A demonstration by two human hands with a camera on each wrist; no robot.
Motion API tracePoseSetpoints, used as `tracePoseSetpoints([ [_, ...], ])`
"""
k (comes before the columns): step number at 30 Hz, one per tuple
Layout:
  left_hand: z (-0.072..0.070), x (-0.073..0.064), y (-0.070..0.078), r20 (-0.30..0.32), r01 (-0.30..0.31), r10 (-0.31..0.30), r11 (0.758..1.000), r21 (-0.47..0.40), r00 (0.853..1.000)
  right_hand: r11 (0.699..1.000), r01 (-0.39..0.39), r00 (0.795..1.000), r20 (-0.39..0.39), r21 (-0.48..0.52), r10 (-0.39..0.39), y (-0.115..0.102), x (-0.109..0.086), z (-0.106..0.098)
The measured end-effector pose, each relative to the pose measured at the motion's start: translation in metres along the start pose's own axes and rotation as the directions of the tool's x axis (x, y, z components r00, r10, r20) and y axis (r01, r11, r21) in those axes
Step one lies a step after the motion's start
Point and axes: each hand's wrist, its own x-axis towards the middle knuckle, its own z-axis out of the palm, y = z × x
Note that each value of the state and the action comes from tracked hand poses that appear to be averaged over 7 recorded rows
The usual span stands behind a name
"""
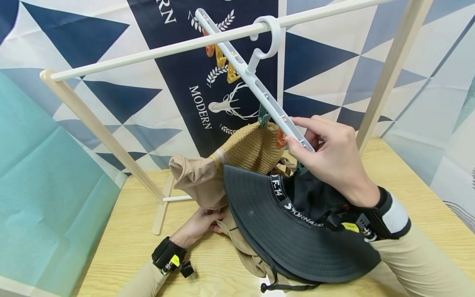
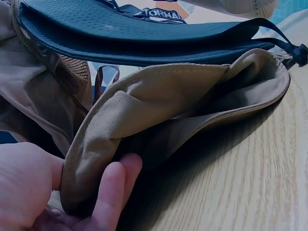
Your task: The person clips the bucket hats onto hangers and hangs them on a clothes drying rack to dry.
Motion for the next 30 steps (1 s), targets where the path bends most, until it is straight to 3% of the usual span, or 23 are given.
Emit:
tracePoseSetpoints([
  [8, -0.006, 0.000, 0.001, -0.021, 0.020, -0.019, 1.000, 0.022, 1.000, 1.000, -0.010, 1.000, 0.022, -0.029, 0.010, -0.004, 0.000, -0.003],
  [20, -0.032, -0.006, 0.014, -0.080, 0.094, -0.087, 0.991, 0.096, 0.993, 0.998, -0.006, 1.000, 0.007, -0.057, 0.006, -0.007, -0.002, -0.006],
  [30, -0.052, -0.013, 0.024, -0.102, 0.120, -0.106, 0.982, 0.147, 0.989, 0.999, -0.001, 1.000, -0.026, -0.046, 0.000, -0.003, -0.005, -0.007],
])
